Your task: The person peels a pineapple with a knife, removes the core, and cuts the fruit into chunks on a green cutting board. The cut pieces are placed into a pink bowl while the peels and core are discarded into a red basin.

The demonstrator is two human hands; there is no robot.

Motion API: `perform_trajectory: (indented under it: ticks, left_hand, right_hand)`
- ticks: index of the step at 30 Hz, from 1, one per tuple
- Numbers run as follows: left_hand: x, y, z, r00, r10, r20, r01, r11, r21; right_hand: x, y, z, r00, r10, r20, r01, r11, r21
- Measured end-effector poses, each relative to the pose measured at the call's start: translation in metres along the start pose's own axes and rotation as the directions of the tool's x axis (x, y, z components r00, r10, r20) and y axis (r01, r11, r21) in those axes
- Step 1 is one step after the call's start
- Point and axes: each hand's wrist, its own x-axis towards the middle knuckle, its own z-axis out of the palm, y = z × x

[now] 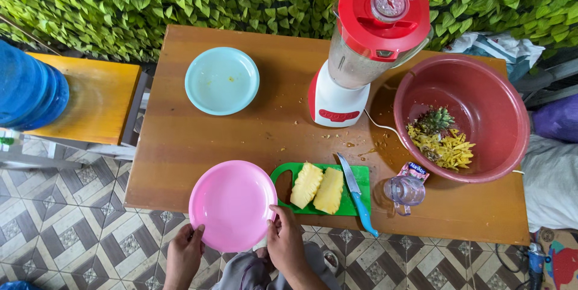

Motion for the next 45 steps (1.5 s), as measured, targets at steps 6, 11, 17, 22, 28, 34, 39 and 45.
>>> perform_trajectory:
  ticks: [6, 11, 17, 22, 28, 34, 39, 45]
  left_hand:
    - [0.038, 0.028, -0.01, 1.0, -0.007, -0.022, 0.008, 0.999, 0.045]
    - [0.065, 0.036, -0.016, 0.999, 0.023, -0.027, -0.017, 0.976, 0.216]
    - [0.08, 0.033, -0.012, 0.999, 0.049, -0.016, -0.044, 0.976, 0.212]
    - [0.081, 0.033, -0.005, 0.995, 0.084, -0.043, -0.087, 0.995, -0.058]
    - [0.077, 0.042, -0.004, 0.997, 0.058, -0.048, -0.062, 0.995, -0.074]
    - [0.074, 0.023, -0.006, 0.994, 0.08, -0.069, -0.088, 0.989, -0.122]
    - [0.07, -0.028, -0.003, 0.987, 0.106, -0.123, -0.14, 0.941, -0.308]
    - [0.04, -0.079, 0.041, 0.985, 0.114, -0.129, -0.142, 0.963, -0.23]
  right_hand:
    - [0.028, -0.003, 0.039, 1.0, -0.012, -0.001, 0.012, 0.995, 0.1]
    - [0.043, -0.009, 0.055, 0.999, 0.042, -0.001, -0.042, 0.999, 0.021]
    - [0.053, -0.014, 0.058, 0.998, 0.067, 0.001, -0.067, 0.998, -0.008]
    - [0.052, -0.018, 0.053, 0.999, 0.045, 0.008, -0.045, 0.999, -0.007]
    - [0.028, -0.03, 0.029, 0.997, -0.042, -0.064, 0.038, 0.997, -0.064]
    - [-0.008, -0.01, -0.037, 0.962, 0.015, -0.273, -0.073, 0.977, -0.202]
    - [-0.016, 0.02, -0.109, 0.866, 0.021, -0.499, -0.185, 0.942, -0.28]
    - [-0.01, 0.034, -0.152, 0.848, -0.079, -0.525, -0.243, 0.821, -0.516]
